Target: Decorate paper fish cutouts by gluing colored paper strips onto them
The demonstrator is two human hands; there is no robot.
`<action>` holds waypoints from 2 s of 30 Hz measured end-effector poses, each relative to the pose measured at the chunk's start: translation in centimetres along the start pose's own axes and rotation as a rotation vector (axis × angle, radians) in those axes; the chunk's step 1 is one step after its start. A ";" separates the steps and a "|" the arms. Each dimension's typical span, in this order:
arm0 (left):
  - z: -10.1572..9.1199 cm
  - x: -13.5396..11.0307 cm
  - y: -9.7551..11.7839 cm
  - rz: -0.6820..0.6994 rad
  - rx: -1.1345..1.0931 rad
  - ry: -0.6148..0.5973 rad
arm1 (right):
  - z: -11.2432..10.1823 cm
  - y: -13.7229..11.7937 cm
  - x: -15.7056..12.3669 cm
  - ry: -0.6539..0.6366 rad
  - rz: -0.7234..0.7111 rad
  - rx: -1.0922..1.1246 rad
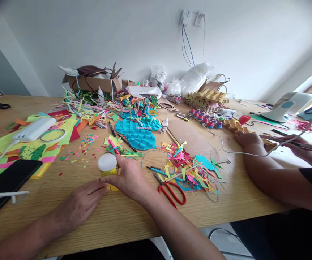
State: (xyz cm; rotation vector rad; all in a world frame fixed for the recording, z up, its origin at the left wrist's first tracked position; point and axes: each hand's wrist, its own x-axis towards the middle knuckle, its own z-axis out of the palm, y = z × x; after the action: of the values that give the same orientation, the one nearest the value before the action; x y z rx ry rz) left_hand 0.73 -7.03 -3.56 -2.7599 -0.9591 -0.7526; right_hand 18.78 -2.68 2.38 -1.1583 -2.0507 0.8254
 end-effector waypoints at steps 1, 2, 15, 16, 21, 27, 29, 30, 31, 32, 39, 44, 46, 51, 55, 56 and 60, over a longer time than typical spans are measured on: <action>0.1 -0.1 0.0 0.000 -0.003 0.005 | 0.0 0.0 -0.1 -0.009 0.005 -0.004; 0.2 -0.2 -0.1 -0.002 -0.008 0.004 | 0.0 -0.1 -0.3 -0.013 0.008 0.001; 0.2 -0.2 -0.1 -0.019 -0.042 -0.018 | -0.1 0.0 -1.0 -0.014 0.015 0.030; 0.2 -0.1 -0.1 -0.023 -0.045 -0.023 | -0.1 0.0 -1.0 -0.015 0.013 0.026; 0.2 -0.2 -0.1 -0.037 -0.044 -0.046 | 0.0 -0.1 -1.1 -0.014 0.006 0.037; 0.1 -0.2 -0.1 -0.031 -0.048 -0.058 | 0.0 0.0 -1.1 -0.013 0.013 0.019; 0.1 -0.1 -0.1 -0.030 -0.039 -0.063 | -0.1 0.1 -1.0 -0.008 0.012 0.017; 0.1 -0.1 -0.1 -0.026 -0.024 -0.061 | -0.2 0.1 -0.9 -0.001 0.009 0.021; 0.1 -0.1 -0.1 -0.019 -0.008 -0.058 | -0.2 0.2 -0.7 0.008 0.002 0.028; 0.1 -0.2 -0.1 -0.014 0.005 -0.055 | -0.2 0.3 -0.5 0.017 -0.008 0.038; 0.0 -0.2 0.0 -0.006 0.039 -0.040 | 0.0 0.6 0.4 0.045 -0.026 0.052; -0.2 0.0 0.1 -0.017 0.032 -0.089 | -0.3 0.7 0.1 0.041 -0.004 0.051; -0.2 0.1 0.2 -0.029 0.024 -0.155 | -0.4 0.7 0.1 0.042 0.012 0.050; -0.2 0.1 1.0 -0.137 -0.027 -0.274 | -0.5 0.9 0.4 0.032 0.004 0.040; -0.2 0.3 1.6 -0.212 -0.046 -0.325 | -0.6 1.1 0.2 0.034 -0.004 0.035; -0.3 0.3 1.7 -0.219 -0.044 -0.329 | -0.6 1.1 0.2 0.034 0.001 0.038; -0.2 0.4 1.9 -0.222 -0.036 -0.321 | -0.5 1.3 0.4 0.036 0.009 0.065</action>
State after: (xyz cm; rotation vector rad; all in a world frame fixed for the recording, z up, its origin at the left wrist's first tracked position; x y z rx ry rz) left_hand 2.11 -8.38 -3.10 -2.8934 -1.3399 -0.3577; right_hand 19.67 -1.73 1.80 -1.1400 -1.9760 0.8630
